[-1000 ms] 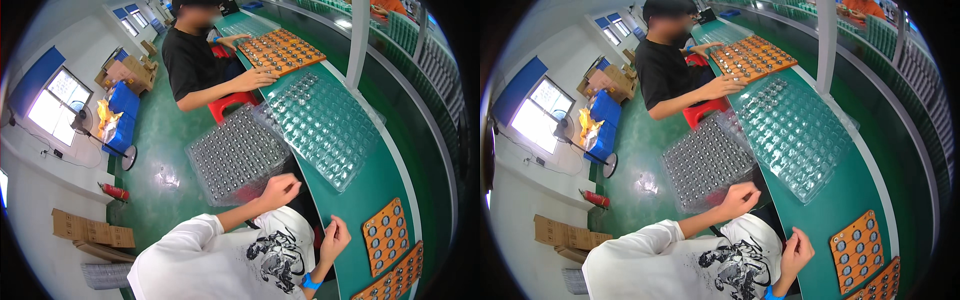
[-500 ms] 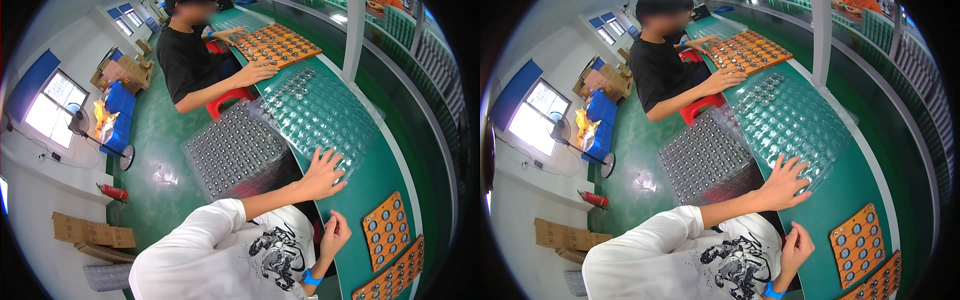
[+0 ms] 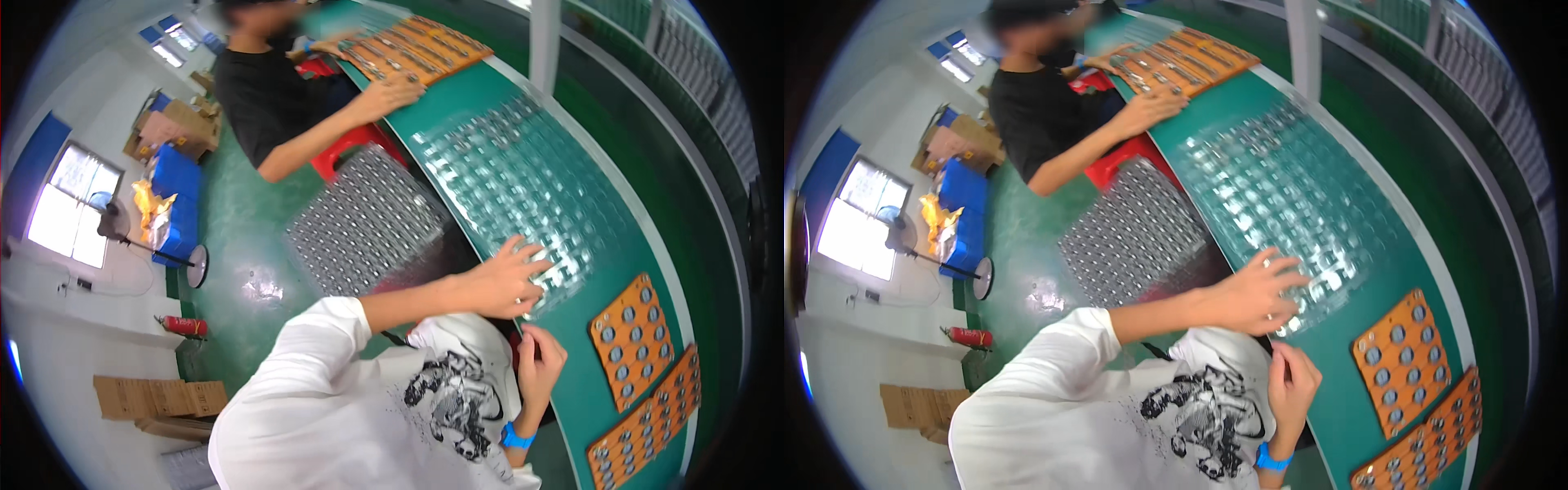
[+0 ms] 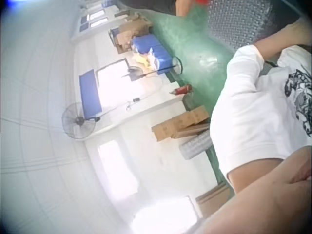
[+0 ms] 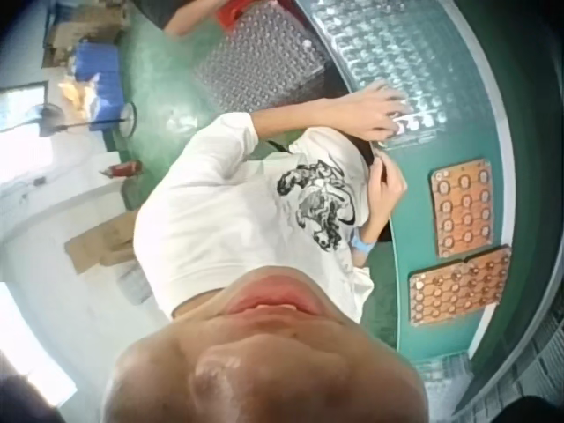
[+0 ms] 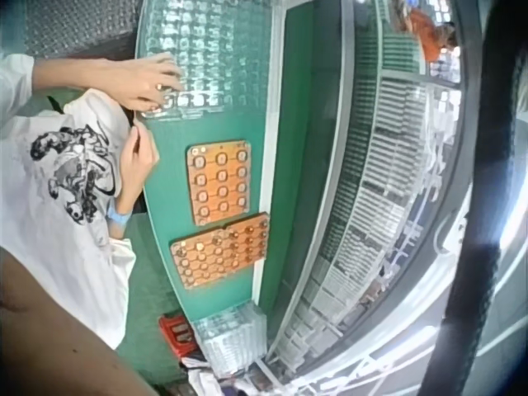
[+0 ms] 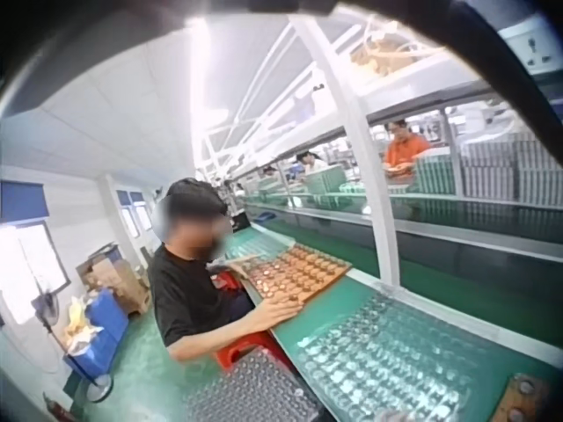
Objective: The worker is sorting and placing small electronic components into specialized trays at a manual assembly station.
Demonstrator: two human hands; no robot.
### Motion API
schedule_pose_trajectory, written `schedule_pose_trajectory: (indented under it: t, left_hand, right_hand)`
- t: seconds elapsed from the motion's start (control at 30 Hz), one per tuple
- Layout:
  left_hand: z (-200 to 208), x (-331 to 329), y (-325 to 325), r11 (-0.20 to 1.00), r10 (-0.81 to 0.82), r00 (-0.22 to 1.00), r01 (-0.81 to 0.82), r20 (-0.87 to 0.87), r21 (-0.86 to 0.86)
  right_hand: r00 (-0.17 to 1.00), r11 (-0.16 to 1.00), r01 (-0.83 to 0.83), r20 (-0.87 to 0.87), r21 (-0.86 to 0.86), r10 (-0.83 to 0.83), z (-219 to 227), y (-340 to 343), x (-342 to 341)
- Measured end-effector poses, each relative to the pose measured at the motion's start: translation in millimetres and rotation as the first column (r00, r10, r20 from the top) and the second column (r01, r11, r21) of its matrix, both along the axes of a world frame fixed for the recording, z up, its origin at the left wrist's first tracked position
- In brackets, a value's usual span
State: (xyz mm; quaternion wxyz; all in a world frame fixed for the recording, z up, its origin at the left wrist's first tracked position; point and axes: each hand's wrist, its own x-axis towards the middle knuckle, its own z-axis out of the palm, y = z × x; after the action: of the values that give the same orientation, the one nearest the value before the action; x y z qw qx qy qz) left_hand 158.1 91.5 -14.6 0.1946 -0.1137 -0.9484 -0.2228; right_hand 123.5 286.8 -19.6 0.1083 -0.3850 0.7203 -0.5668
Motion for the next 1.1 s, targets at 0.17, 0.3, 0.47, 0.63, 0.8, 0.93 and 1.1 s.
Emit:
schedule_pose_trajectory:
  t: [0.17,0.3,0.47,0.63,0.8,0.93,1.1]
  left_hand:
    - [3.7,7.8,18.1,1.000,-0.017,1.000,0.017,-0.006,0.001]
    - [8.2,9.6,18.8,0.996,-0.054,0.998,0.055,-0.021,0.064]
    - [32.4,7.3,-65.6,0.957,0.259,0.923,-0.207,-0.284,0.201]
    - [24.5,-8.3,-192.7,0.901,0.431,0.873,-0.430,-0.228,0.056]
    - [14.6,-4.4,-244.3,0.939,0.340,0.937,-0.342,0.083,0.014]
    - [28.2,-4.2,-242.3,0.953,0.304,0.929,-0.293,0.210,-0.083]
    - [23.7,-7.0,-246.8,0.962,0.265,0.928,-0.237,0.261,-0.131]
  right_hand:
    - [0.998,0.995,0.047,0.040,0.090,-0.051,13.0,5.4,11.5]
    - [1.000,0.993,0.020,-0.014,0.119,-0.019,39.9,6.1,17.7]
    - [0.990,0.990,0.037,-0.138,0.132,-0.019,72.7,-67.0,-34.7]
    - [0.885,0.972,0.139,-0.465,0.191,-0.035,58.4,-206.2,-119.9]
    - [0.837,0.785,0.320,-0.546,0.530,0.028,24.7,-275.1,-151.0]
    - [0.872,0.749,0.276,-0.484,0.602,0.068,31.8,-280.4,-159.6]
    - [0.747,0.829,0.360,-0.665,0.427,0.019,45.0,-276.1,-122.8]
